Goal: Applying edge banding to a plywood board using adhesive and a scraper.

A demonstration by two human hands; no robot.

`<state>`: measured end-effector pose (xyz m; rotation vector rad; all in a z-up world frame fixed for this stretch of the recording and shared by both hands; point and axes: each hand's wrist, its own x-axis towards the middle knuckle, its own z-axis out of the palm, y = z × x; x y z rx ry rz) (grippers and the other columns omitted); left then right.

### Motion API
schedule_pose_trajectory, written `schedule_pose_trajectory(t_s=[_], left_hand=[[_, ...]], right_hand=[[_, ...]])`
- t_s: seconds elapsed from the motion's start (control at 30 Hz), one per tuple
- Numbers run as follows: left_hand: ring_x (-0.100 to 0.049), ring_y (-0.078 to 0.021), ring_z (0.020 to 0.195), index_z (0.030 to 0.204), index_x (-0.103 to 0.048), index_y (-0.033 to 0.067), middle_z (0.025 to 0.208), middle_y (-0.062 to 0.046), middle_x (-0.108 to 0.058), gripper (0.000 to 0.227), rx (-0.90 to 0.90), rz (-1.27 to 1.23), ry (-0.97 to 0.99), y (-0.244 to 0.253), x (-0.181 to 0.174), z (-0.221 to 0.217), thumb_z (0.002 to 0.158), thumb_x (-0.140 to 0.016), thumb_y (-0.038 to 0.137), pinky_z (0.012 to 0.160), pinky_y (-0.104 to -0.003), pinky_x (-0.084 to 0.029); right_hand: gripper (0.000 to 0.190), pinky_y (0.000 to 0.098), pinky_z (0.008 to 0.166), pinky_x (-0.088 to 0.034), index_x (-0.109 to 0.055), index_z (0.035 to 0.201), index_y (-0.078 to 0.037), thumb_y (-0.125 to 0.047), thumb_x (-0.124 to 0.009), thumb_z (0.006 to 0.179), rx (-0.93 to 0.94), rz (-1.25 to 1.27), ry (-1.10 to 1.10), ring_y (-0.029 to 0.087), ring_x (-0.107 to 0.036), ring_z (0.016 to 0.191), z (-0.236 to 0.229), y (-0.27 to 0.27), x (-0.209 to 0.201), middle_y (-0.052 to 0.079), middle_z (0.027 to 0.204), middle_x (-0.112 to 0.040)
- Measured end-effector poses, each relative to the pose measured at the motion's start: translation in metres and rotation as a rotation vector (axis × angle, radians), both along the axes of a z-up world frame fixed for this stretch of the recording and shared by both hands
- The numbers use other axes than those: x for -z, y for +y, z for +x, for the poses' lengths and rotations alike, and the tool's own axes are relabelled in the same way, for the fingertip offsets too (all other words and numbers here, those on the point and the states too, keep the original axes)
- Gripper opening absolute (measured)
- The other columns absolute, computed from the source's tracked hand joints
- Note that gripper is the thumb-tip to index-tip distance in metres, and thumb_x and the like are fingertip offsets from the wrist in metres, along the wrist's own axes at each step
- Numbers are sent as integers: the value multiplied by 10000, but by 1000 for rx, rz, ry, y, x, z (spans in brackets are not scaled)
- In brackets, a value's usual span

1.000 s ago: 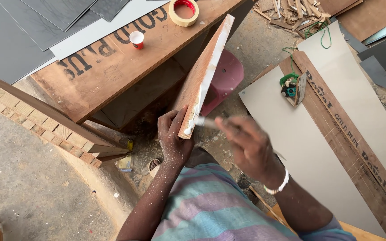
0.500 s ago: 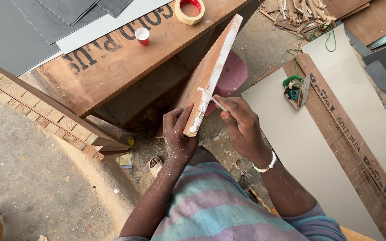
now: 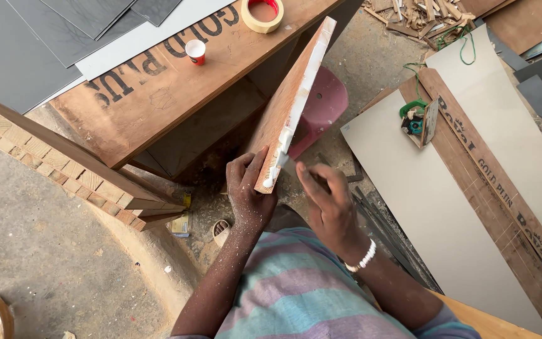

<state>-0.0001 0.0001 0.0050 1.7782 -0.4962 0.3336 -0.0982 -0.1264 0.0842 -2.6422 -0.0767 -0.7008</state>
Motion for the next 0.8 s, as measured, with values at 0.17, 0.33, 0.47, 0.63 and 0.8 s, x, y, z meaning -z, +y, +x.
schedule_pose_trajectory(t_s=[0.17,0.33,0.47,0.63,0.8], left_hand=[[-604,-305,1092,1332,-685,67,1159,-142,-637,568,8,-5,13,4,3,4,773,-756,-7,958,-409,-517],[-597,-307,1102,1345,-677,70,1170,-141,-634,595,12,-10,13,6,1,3,764,-757,-30,971,-411,-510],[-592,-307,1109,1360,-667,65,1183,-146,-626,614,21,-10,13,5,2,3,760,-749,-33,975,-411,-511],[-592,-304,1120,1369,-659,64,1196,-153,-621,610,35,4,11,5,3,2,772,-762,-10,981,-407,-513],[-585,-310,1108,1363,-655,61,1183,-158,-613,631,40,0,7,4,2,3,751,-805,31,964,-416,-511]], right_hand=[[569,367,883,-568,-589,1434,-168,60,-589,913,-127,-92,81,235,-628,1022,-19,-8,-37,94,1139,-596],[483,364,772,-585,-636,1420,-104,101,-571,987,70,63,76,216,-663,899,14,-17,-51,101,1109,-623],[536,393,823,-594,-602,1447,-82,88,-583,939,67,-86,108,246,-662,953,29,-16,-49,135,1142,-601],[531,353,811,-593,-550,1457,-77,37,-613,941,-84,-192,183,264,-651,987,7,-8,-39,139,1126,-602],[482,347,823,-607,-617,1404,-96,21,-588,937,-203,59,292,204,-667,979,-3,0,-42,102,1155,-626]])
